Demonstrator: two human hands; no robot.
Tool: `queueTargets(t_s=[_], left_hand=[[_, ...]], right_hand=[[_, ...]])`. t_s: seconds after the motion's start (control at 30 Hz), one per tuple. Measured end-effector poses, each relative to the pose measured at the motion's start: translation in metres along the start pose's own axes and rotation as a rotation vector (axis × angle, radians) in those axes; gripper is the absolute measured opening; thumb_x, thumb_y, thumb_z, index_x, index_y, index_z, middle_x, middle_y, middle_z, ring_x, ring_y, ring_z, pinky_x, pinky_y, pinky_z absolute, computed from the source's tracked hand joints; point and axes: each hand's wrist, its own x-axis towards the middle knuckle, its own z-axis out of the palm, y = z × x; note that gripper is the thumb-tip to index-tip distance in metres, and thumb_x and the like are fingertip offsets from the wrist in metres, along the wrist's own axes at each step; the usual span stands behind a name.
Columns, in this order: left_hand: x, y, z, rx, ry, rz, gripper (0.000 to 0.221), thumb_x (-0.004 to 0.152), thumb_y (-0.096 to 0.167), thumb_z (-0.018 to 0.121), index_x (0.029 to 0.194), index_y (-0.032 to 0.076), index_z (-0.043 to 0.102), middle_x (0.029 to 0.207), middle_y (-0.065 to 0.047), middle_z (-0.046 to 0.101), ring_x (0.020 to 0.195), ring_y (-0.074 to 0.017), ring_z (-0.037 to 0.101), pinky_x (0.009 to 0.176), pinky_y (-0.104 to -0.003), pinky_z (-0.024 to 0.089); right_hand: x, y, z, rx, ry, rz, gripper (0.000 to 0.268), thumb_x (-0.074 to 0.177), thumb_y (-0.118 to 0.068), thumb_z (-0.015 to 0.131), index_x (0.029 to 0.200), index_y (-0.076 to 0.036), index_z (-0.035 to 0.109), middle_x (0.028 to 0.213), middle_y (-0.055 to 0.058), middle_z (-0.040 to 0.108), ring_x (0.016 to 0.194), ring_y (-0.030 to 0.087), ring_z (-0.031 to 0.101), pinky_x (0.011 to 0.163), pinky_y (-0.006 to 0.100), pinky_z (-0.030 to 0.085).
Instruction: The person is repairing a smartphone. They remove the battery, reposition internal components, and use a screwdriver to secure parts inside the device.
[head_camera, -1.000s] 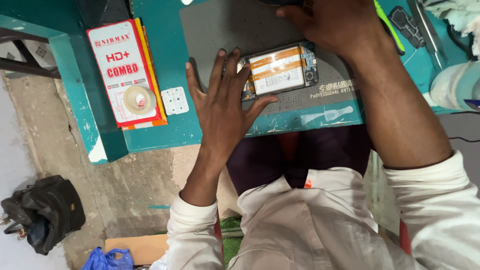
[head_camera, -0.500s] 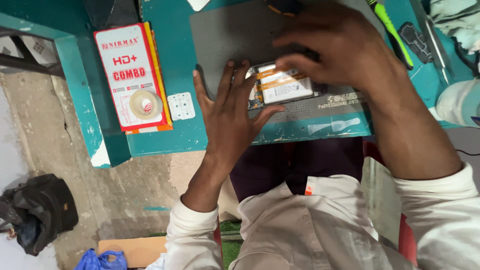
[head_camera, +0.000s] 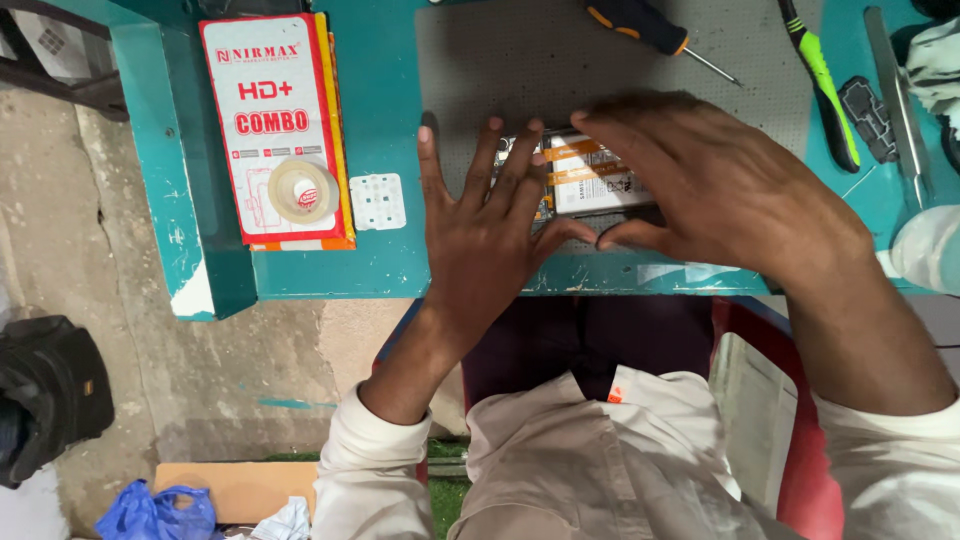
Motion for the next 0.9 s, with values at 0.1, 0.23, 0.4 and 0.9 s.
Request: queueTargets(t_s=[0.1, 0.23, 0.4, 0.9], left_hand=[[0.004, 0.0, -0.002, 0.0, -0.01, -0.017, 0.067, 0.094, 0.071, 0.061, 0.11, 0.007, 0.07, 0.146, -0.006, 0.064, 0.144, -0.0313, 0.05, 0.125, -0.072, 0.014], [0.012, -0.002, -0.006, 0.015, -0.009, -0.006, 0.067, 0.094, 0.072, 0.058, 0.106, 0.007, 0.07, 0.148, -0.004, 0.062, 0.145, -0.0316, 0.049, 0.125, -0.071, 0.014], [0.014, -0.001, -0.01, -0.008, -0.009, 0.006, 0.075, 0.087, 0.076, 0.059, 0.107, 0.005, 0.071, 0.15, -0.008, 0.059, 0.146, -0.0333, 0.046, 0.123, -0.072, 0.015], [-0.016, 0.011, 0.004, -1.733, 0.228, -0.452, 0.07, 0.109, 0.014, 0.066, 0.161, -0.001, 0.022, 0.149, -0.019, 0.052, 0.137, -0.0241, 0.054, 0.12, -0.04, 0.043]], right_hand=[[0.0, 0.004, 0.002, -0.011, 0.023, -0.056, 0.093, 0.074, -0.042, 0.083, 0.151, -0.004, 0.047, 0.138, 0.019, 0.061, 0.123, 0.038, 0.06, 0.106, 0.048, 0.048], [-0.002, 0.002, 0.003, -0.024, 0.068, -0.096, 0.084, 0.085, -0.038, 0.082, 0.153, -0.003, 0.046, 0.136, 0.018, 0.065, 0.116, 0.038, 0.061, 0.106, 0.048, 0.049], [0.001, 0.009, 0.008, 0.069, 0.056, 0.015, 0.094, 0.072, -0.038, 0.089, 0.15, -0.004, 0.049, 0.124, 0.018, 0.068, 0.112, 0.038, 0.061, 0.101, 0.047, 0.05], [0.001, -0.012, 0.04, 0.351, 0.558, -0.163, 0.108, 0.085, -0.018, 0.101, 0.155, -0.01, 0.019, 0.144, 0.015, 0.055, 0.127, 0.03, 0.059, 0.107, 0.037, 0.051]])
